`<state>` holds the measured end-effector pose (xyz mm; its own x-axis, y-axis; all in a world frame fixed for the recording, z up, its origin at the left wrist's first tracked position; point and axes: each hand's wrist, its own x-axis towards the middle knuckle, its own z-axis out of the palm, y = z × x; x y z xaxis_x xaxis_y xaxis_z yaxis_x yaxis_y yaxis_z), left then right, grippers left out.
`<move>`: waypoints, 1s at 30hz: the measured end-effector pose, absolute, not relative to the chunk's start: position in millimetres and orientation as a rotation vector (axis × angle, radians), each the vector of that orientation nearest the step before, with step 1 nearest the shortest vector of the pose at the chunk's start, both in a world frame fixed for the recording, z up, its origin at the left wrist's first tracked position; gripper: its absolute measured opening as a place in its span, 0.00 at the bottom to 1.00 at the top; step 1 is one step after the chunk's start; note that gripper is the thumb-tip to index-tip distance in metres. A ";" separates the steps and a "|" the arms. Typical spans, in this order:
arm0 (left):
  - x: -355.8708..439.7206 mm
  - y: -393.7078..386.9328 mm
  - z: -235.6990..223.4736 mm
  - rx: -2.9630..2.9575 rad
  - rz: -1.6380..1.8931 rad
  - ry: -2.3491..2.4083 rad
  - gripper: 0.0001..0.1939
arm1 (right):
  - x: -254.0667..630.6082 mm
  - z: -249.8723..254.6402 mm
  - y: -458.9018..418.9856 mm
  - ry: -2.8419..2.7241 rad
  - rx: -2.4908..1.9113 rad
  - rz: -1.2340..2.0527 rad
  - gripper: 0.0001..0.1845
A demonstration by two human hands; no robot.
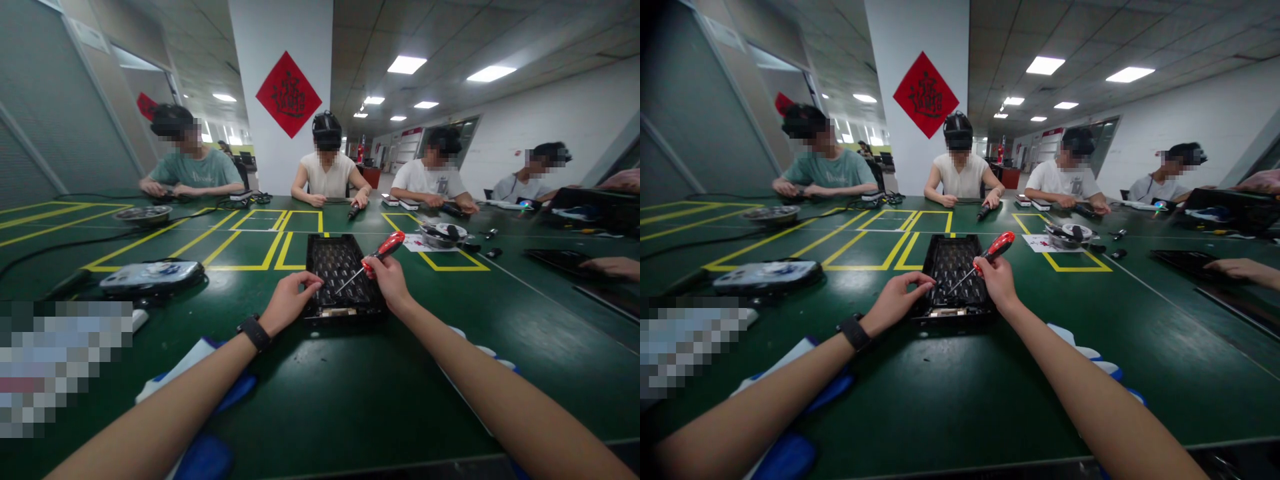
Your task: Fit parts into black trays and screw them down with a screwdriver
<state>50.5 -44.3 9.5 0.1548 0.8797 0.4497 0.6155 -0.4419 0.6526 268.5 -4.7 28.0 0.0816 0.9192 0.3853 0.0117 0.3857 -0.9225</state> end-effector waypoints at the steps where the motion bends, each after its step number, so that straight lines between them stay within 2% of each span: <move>1: 50.5 -44.1 8.8 2.128 1.172 1.441 0.12 | 268.0 27.9 -5.1 -1.353 -0.952 0.839 0.12; 5: 51.1 -44.6 8.7 2.140 1.166 1.457 0.13 | 266.7 26.9 -5.1 -1.452 -0.976 0.805 0.13; 14: 53.4 -48.4 13.2 2.131 1.143 1.390 0.12 | 269.3 31.1 -3.7 -1.238 -0.928 0.941 0.15; 19: 54.3 -49.1 12.6 2.136 1.113 1.353 0.15 | 269.1 28.1 -2.1 -1.223 -0.883 0.960 0.15; 30: 55.5 -51.4 16.9 2.058 1.126 1.343 0.14 | 268.8 27.4 -4.2 -1.156 -0.842 0.956 0.15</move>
<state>55.5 -51.4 16.9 0.1991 0.8975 0.3936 0.5439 -0.4353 0.7174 268.8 -4.2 27.4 0.1261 0.9274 0.3521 -0.1720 0.3700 -0.9130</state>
